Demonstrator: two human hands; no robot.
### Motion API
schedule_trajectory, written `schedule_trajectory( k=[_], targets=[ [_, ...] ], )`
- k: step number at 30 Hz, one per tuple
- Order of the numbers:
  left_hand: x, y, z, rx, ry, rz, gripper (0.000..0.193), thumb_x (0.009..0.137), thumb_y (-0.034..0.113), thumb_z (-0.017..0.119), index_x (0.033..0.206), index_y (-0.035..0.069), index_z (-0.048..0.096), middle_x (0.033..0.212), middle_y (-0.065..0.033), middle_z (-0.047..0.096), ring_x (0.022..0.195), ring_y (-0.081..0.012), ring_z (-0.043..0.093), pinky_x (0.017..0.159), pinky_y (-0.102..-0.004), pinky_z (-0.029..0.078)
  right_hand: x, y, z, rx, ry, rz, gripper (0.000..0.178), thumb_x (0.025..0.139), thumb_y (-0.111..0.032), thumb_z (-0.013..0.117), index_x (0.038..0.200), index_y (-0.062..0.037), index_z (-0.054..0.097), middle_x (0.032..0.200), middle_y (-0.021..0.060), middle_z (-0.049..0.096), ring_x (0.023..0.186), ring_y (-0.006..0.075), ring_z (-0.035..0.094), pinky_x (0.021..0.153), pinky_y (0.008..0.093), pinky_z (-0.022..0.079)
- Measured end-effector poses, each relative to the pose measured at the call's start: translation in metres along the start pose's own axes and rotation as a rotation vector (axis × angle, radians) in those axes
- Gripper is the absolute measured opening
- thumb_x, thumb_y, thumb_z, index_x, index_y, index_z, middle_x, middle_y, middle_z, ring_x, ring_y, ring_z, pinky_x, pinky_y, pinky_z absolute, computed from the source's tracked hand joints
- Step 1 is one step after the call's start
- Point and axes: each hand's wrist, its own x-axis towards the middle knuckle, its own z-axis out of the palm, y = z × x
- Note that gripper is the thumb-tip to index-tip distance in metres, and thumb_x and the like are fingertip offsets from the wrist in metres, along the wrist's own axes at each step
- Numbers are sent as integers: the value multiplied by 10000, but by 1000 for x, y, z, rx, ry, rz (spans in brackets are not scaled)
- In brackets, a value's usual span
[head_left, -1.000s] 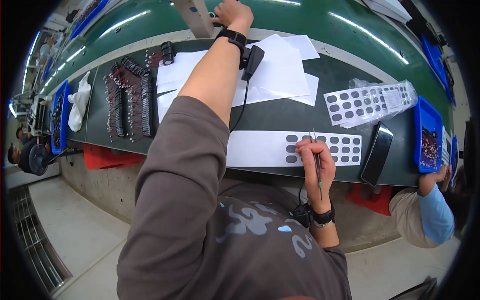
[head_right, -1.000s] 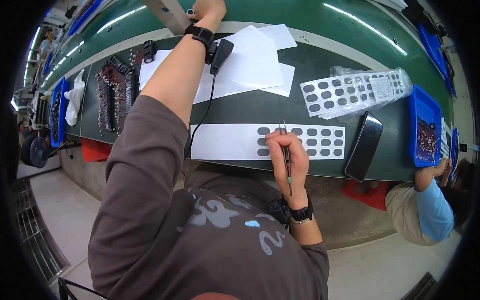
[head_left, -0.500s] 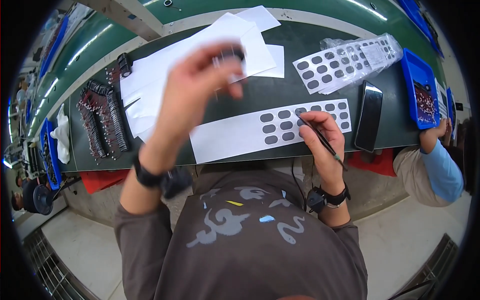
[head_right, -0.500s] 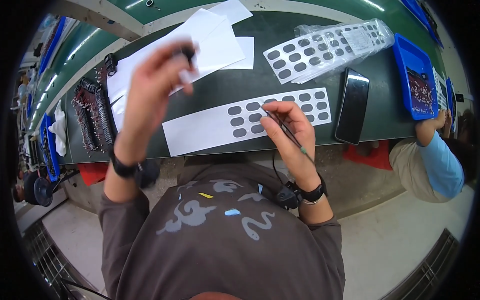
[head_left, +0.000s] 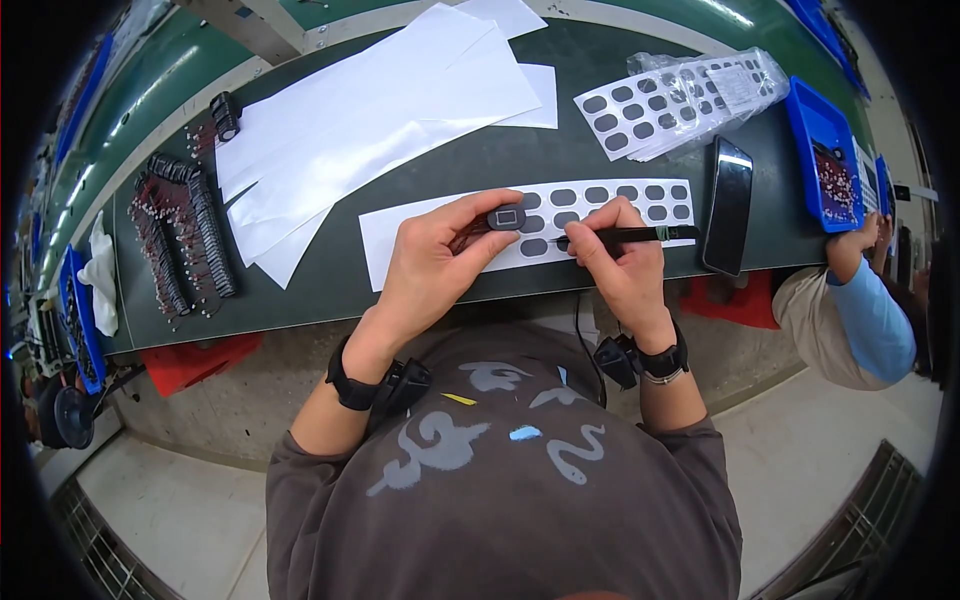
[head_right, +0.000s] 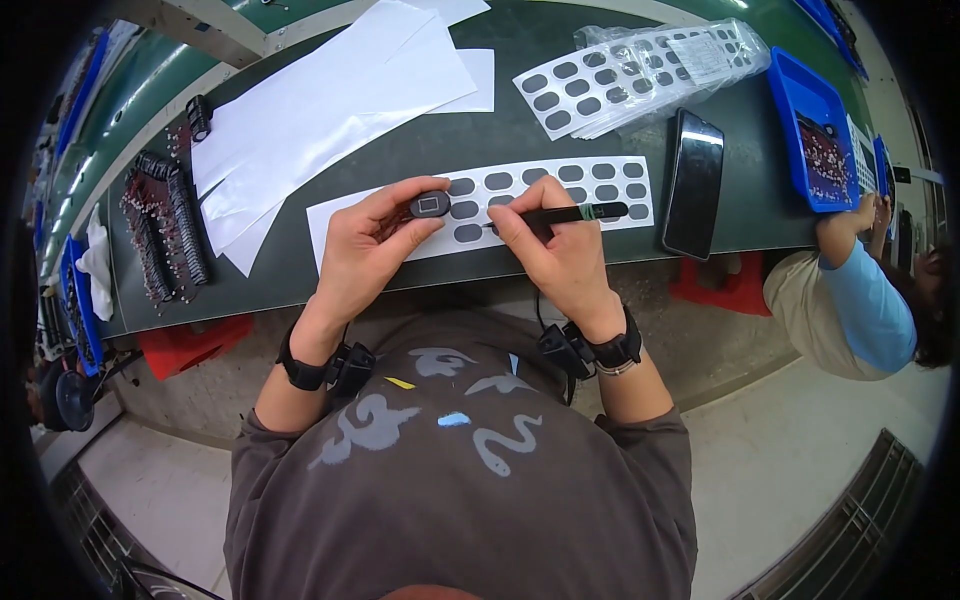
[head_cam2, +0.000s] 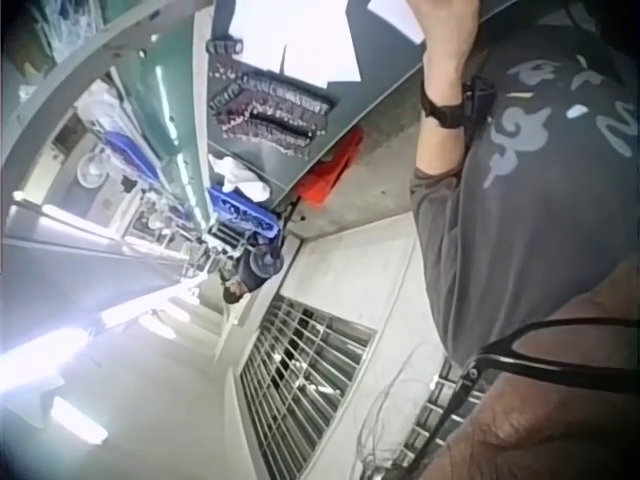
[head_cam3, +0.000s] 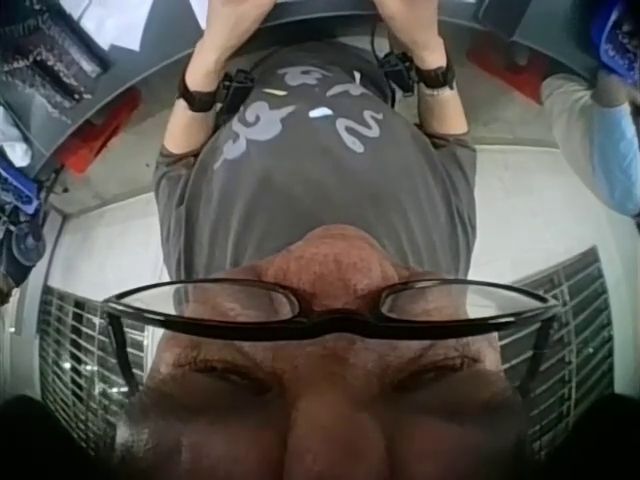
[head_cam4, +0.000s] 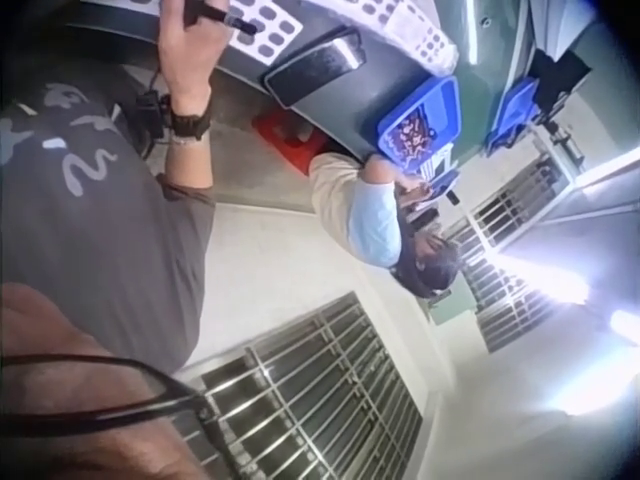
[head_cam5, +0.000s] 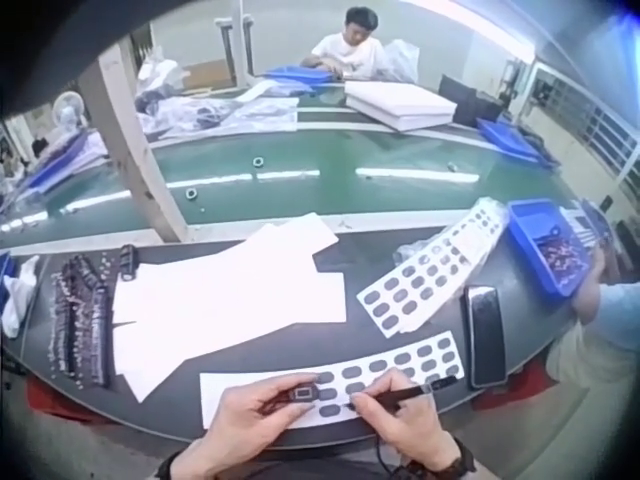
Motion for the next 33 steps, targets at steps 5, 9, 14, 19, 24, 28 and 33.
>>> schedule_trajectory(
  k=[5,9,14,19,24,28,33],
  targets=[
    [1,-2,-1,45,5,7,322,896,-1,653,1217,-10,636,1081,-67,691,955,-88,636,844,-222,517,0,-2,3,-131,0,-65,132,919,-84,670,876,-46,551,771,5,610,671,52,545,626,196,437],
    [2,-1,-1,40,-3,-8,317,904,-12,637,1222,-19,630,1127,-71,682,1007,-98,633,883,-223,508,0,5,-2,56,-47,-53,117,919,-72,664,878,-40,559,785,12,617,689,57,553,645,208,442],
    [4,-9,1,-9,51,47,335,874,8,687,1206,-2,648,1016,-75,714,860,-75,650,761,-218,533,-1,6,-2,20,16,-36,98,917,-58,659,884,-33,571,784,24,620,712,64,566,657,220,447],
    [4,-5,0,1,53,44,336,874,5,687,1207,-4,645,1022,-71,710,867,-74,648,763,-216,533,-3,4,-2,-110,-43,-125,103,922,-54,652,886,-23,560,808,53,634,743,90,593,675,232,463],
    [3,-4,-2,-37,41,22,320,881,-3,673,1199,-9,640,1022,-67,704,879,-70,644,771,-212,532,-15,-1,7,245,35,-356,106,951,-65,612,892,-27,533,830,77,649,767,121,611,695,248,480],
    [5,-5,-4,-88,25,5,307,891,-17,648,1197,-14,626,1017,-58,698,894,-66,639,781,-209,528,8,-16,19,508,94,-177,121,993,-102,555,896,-39,518,831,77,647,790,134,621,713,258,494],
    [8,5,-1,-192,14,-14,294,895,-35,617,1189,-16,612,1013,-43,690,887,-54,624,765,-197,515,27,-21,28,748,43,139,185,1033,-174,502,890,-58,513,809,55,627,829,131,633,765,268,522]
  ],
)
